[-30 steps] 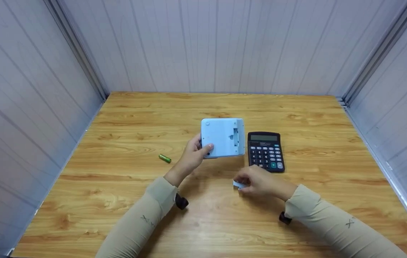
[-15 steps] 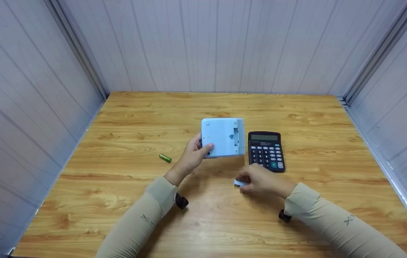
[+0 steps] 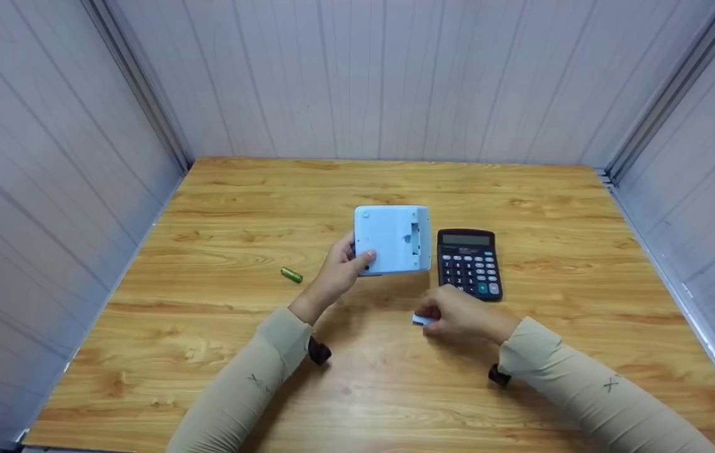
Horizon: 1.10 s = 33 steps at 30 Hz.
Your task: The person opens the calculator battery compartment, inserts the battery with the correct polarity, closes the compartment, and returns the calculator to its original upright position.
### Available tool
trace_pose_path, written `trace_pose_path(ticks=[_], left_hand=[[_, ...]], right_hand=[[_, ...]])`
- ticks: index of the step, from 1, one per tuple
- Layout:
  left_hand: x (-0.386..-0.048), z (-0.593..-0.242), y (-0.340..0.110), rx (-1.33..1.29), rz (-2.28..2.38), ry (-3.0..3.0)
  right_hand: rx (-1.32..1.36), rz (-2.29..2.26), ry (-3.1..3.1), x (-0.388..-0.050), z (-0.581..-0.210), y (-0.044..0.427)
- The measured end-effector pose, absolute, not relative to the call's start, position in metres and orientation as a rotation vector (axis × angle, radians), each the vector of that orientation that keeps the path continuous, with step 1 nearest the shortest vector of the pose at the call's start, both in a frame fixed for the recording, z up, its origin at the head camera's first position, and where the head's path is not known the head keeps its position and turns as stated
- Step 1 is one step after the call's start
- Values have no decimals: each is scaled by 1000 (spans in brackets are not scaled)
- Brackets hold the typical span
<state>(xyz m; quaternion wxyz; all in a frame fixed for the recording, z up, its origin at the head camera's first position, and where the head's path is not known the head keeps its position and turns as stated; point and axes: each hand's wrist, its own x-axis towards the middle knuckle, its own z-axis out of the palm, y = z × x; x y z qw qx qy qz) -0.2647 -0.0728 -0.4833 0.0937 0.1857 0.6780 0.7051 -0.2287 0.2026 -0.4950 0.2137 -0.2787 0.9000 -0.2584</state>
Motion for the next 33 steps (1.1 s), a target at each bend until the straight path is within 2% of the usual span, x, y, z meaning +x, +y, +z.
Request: trace_pose_path(ticks=[14,22,33], left_hand=[[-265,-480,-77,526,2078,2045],[-263,-477,-79,559,2129,1992],[-260,-476,-87,527,2121,2031]], right_hand=[[-652,-757,2448,-230,-491,202],[-772,-762,2460,-230,-492,202],[-651,-751,2445,-232,-491,200]])
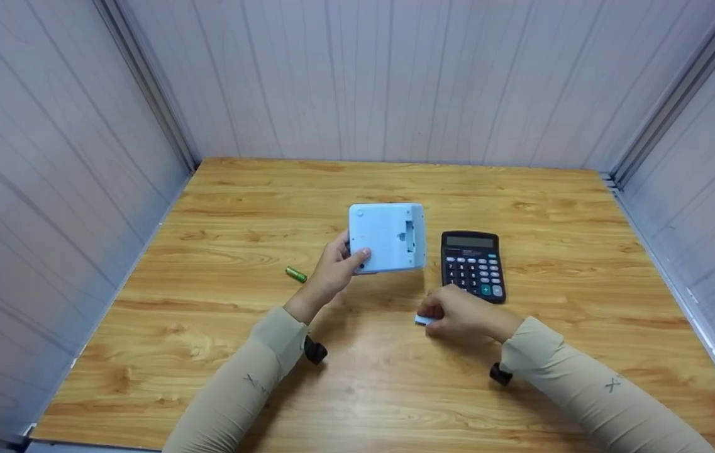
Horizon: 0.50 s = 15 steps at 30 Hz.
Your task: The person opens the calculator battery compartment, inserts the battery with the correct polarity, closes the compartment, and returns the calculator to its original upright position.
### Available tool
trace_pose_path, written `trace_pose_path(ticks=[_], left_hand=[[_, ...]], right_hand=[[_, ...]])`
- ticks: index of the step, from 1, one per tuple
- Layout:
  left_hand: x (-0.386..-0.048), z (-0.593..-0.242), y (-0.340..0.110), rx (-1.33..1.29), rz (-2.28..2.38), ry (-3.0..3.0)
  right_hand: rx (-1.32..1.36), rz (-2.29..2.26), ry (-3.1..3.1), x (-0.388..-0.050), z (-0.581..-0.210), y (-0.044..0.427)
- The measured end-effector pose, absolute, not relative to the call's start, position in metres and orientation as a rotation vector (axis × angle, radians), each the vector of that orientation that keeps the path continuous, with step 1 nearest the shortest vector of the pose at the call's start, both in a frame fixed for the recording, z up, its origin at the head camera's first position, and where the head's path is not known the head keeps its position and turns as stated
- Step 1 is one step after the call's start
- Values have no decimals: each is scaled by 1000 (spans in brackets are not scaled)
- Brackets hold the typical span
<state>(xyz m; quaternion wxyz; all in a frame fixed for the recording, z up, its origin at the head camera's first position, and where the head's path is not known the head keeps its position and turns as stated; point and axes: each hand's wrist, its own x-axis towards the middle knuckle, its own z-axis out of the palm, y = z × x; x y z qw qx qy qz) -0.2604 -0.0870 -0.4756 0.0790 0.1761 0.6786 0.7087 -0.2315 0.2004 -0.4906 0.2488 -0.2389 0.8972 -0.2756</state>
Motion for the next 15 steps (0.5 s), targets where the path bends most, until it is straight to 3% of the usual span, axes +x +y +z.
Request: trace_pose_path(ticks=[15], left_hand=[[-263,-472,-99,527,2126,2066]], right_hand=[[-777,-850,2469,-232,-489,199]])
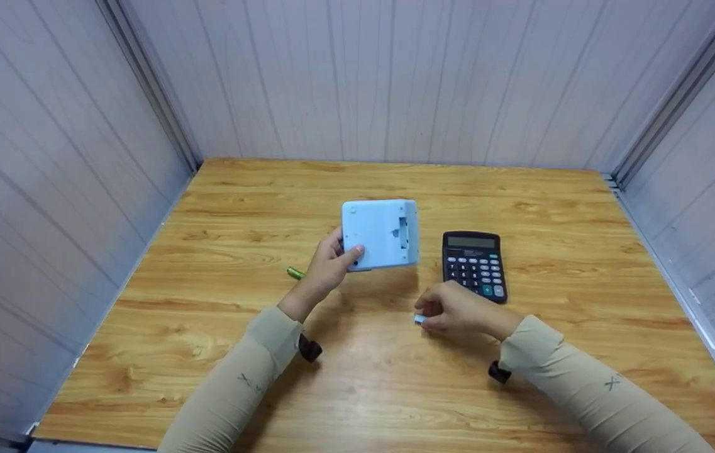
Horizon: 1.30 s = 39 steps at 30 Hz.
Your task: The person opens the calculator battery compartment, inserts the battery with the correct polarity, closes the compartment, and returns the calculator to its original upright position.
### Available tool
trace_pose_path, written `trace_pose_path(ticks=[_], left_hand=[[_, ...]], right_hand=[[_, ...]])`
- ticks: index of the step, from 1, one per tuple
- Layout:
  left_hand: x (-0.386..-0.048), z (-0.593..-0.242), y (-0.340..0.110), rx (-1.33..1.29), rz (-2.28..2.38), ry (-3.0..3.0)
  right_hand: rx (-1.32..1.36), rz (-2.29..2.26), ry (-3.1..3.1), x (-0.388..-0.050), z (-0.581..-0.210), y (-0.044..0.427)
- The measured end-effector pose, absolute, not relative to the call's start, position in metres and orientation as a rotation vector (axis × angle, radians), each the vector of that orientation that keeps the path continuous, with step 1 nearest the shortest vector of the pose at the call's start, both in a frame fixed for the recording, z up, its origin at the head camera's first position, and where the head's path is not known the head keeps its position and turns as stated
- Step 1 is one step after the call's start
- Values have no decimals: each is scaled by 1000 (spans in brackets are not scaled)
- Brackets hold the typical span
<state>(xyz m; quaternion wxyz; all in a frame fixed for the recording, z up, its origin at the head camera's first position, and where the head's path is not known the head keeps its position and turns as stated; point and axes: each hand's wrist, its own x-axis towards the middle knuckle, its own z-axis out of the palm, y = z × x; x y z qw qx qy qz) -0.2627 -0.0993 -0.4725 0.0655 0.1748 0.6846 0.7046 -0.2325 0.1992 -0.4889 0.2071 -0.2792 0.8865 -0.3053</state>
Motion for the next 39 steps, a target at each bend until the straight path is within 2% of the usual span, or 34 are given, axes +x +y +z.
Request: trace_pose_path(ticks=[4,19,39], left_hand=[[-261,-471,-104,512,2128,2078],[-263,-467,-128,423,2180,2128],[-272,-454,-170,375,2198,2194]], right_hand=[[-863,-867,2488,-234,-490,196],[-885,-916,2557,-238,-484,172],[-706,-1060,2553,-251,-475,120]])
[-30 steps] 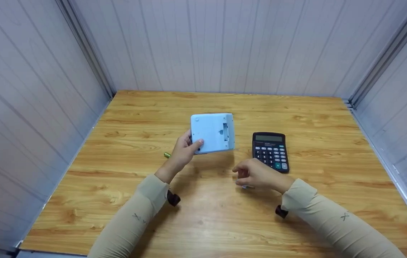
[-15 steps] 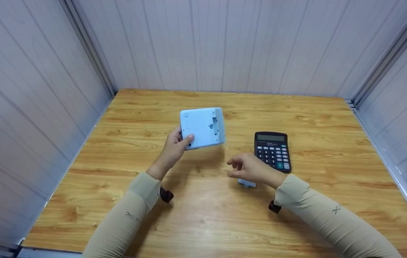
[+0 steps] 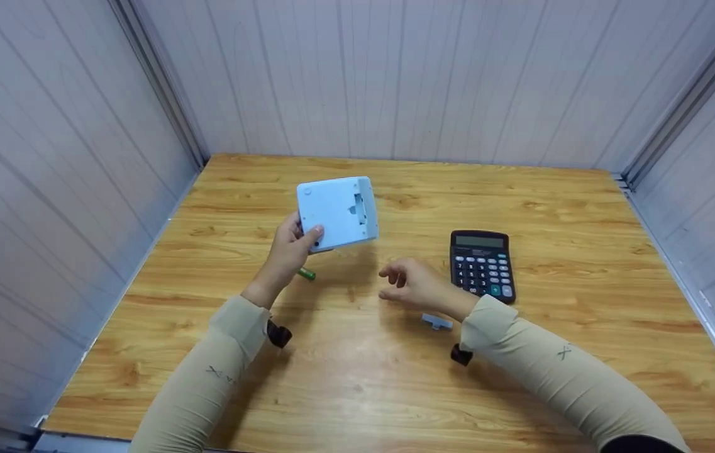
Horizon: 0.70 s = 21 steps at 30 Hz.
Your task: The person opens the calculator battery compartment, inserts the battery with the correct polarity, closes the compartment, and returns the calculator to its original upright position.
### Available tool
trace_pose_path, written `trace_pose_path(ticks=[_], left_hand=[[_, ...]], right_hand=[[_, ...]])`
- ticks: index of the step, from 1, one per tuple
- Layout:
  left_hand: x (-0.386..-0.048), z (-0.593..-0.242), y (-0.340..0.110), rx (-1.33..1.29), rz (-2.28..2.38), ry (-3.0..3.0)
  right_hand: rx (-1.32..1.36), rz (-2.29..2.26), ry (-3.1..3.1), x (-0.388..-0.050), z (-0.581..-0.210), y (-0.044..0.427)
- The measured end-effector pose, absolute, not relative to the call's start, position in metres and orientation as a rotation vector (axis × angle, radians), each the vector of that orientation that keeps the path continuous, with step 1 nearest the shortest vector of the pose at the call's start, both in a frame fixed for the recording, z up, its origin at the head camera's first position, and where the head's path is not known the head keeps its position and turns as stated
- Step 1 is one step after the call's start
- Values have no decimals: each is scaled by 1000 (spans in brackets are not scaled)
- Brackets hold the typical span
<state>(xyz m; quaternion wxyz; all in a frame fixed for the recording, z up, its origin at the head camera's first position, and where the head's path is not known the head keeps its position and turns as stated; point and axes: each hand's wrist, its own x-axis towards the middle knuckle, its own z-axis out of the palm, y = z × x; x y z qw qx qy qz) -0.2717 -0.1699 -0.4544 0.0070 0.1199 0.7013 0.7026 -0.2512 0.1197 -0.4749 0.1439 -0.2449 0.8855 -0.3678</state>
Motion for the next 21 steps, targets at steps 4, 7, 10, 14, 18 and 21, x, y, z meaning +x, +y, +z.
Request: trace_pose_path(ticks=[4,7,10,14,18,21], left_hand=[[-274,-452,-177,369,2201,2199],[-276,-451,-183,356,2185,2217],[-277,-450,-188,341,2181,2234],[-280,-448,-194,321,2183,2256],[-283,-448,-200,307,2184,2263],[-285,-448,-203,293,2202,2264]], right_hand=[[-710,-1092,2553,-253,-475,108],[-704,-1100,2555,-254,-477,99],[-707,-1123,2550,-256,-479,91],[-726,-1178,2541,-259,-480,80],[-725,-1224,2532,-262,-482,69],[-726,-1227,2538,-264,-483,59]])
